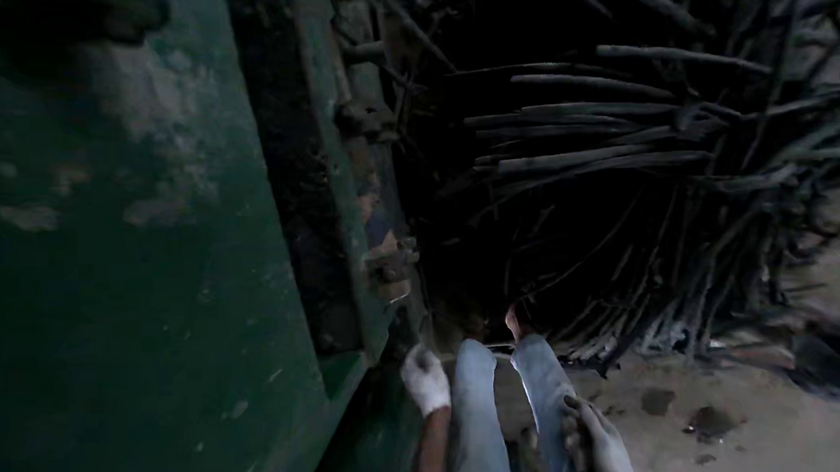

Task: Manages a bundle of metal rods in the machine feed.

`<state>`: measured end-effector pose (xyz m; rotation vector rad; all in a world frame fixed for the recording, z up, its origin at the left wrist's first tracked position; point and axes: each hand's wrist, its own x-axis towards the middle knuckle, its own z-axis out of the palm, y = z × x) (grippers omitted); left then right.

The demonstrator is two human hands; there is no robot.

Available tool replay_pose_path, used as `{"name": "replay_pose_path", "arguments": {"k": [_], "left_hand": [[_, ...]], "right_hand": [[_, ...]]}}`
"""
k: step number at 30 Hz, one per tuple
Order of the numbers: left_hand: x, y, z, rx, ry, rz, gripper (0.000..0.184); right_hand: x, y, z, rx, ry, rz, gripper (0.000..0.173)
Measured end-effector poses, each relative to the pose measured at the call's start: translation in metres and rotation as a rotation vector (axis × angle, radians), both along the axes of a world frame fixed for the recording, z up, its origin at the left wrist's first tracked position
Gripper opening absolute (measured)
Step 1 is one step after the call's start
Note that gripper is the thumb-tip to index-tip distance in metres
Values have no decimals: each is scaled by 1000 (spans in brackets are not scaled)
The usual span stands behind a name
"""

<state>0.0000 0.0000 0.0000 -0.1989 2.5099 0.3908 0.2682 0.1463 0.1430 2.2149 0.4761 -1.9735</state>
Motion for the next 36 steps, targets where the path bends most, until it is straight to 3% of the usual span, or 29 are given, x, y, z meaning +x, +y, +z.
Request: {"name": "replay_pose_path", "arguments": {"k": [3, 7, 10, 13, 19, 24, 29, 31, 36], "left_hand": [[35, 108, 56, 370, -231, 108, 36], [41, 249, 151, 725, -409, 115, 35], [42, 307, 208, 910, -429, 48, 41], [44, 333, 241, 900, -434, -45, 57], [62, 341, 260, 790, -437, -130, 61], [84, 342, 264, 727, -437, -224, 65], [101, 350, 267, 677, -485, -324, 58], [103, 354, 266, 631, -514, -410, 53], [108, 375, 249, 726, -614, -413, 34]], "right_hand": [[-10, 15, -10, 47, -84, -13, 46], [-46, 87, 16, 414, 49, -38, 43], [-73, 146, 66, 683, 95, -3, 46], [-80, 179, 101, 866, 131, -59, 43], [-64, 191, 123, 1008, 151, -30, 42], [-48, 195, 128, 1030, 34, 296, 49], [-35, 198, 122, 978, -15, 376, 44], [-27, 200, 116, 977, -21, 285, 35], [-4, 216, 113, 711, 135, -245, 29]]}}
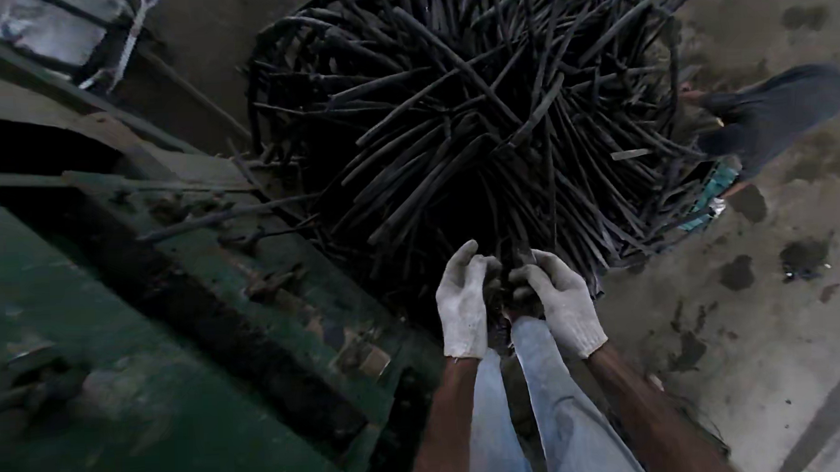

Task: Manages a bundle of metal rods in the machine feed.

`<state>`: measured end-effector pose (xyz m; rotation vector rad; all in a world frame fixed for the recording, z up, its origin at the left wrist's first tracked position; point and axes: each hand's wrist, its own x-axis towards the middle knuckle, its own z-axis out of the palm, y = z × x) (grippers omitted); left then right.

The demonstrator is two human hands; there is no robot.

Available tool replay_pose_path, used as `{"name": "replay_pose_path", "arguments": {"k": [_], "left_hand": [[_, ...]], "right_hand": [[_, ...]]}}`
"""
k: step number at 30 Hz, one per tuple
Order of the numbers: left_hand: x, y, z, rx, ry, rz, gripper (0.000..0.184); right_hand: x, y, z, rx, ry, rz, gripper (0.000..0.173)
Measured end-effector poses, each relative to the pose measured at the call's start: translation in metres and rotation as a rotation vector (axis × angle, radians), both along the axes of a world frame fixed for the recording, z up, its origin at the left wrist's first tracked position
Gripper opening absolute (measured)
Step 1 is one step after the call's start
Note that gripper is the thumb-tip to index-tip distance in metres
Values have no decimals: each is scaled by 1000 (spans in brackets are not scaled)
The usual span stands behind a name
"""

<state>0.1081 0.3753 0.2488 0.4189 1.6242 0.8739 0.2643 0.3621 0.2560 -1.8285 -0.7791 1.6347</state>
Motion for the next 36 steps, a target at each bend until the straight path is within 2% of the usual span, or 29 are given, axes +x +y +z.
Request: {"name": "replay_pose_path", "arguments": {"k": [3, 6, 11, 16, 20, 23, 25, 26, 28, 29, 31, 34, 36], "left_hand": [[6, 25, -32, -32, 135, -145, 35], [18, 64, -70, -49, 257, -422, 39], [58, 170, -136, 82, 537, -767, 34], [90, 252, -185, 85, 698, -942, 36], [106, 282, -219, -39, 773, -1019, 37], [104, 288, -232, -88, 687, -913, 32], [100, 296, -237, -101, 630, -932, 31], [101, 299, -237, -120, 624, -972, 37], [105, 299, -238, -165, 665, -1050, 63], [108, 298, -239, -178, 697, -1054, 69], [109, 294, -239, -162, 693, -1022, 69], [91, 289, -228, -106, 546, -1001, 69], [86, 283, -221, -69, 541, -1028, 63]], "right_hand": [[18, -2, -7, -50, 66, -90, 29], [37, -14, -21, -75, 5, -79, 32], [71, -44, -46, -161, -39, -129, 34], [92, -82, -54, -319, 21, -288, 34], [100, -113, -57, -449, 69, -321, 39], [103, -132, -61, -528, 93, -373, 44], [103, -141, -66, -545, 104, -408, 45], [101, -145, -68, -555, 104, -414, 44], [99, -150, -70, -577, 111, -404, 44], [98, -152, -71, -577, 113, -398, 44], [95, -153, -71, -566, 99, -392, 45], [89, -163, -70, -566, 71, -376, 45], [84, -175, -71, -554, 79, -343, 44]]}}
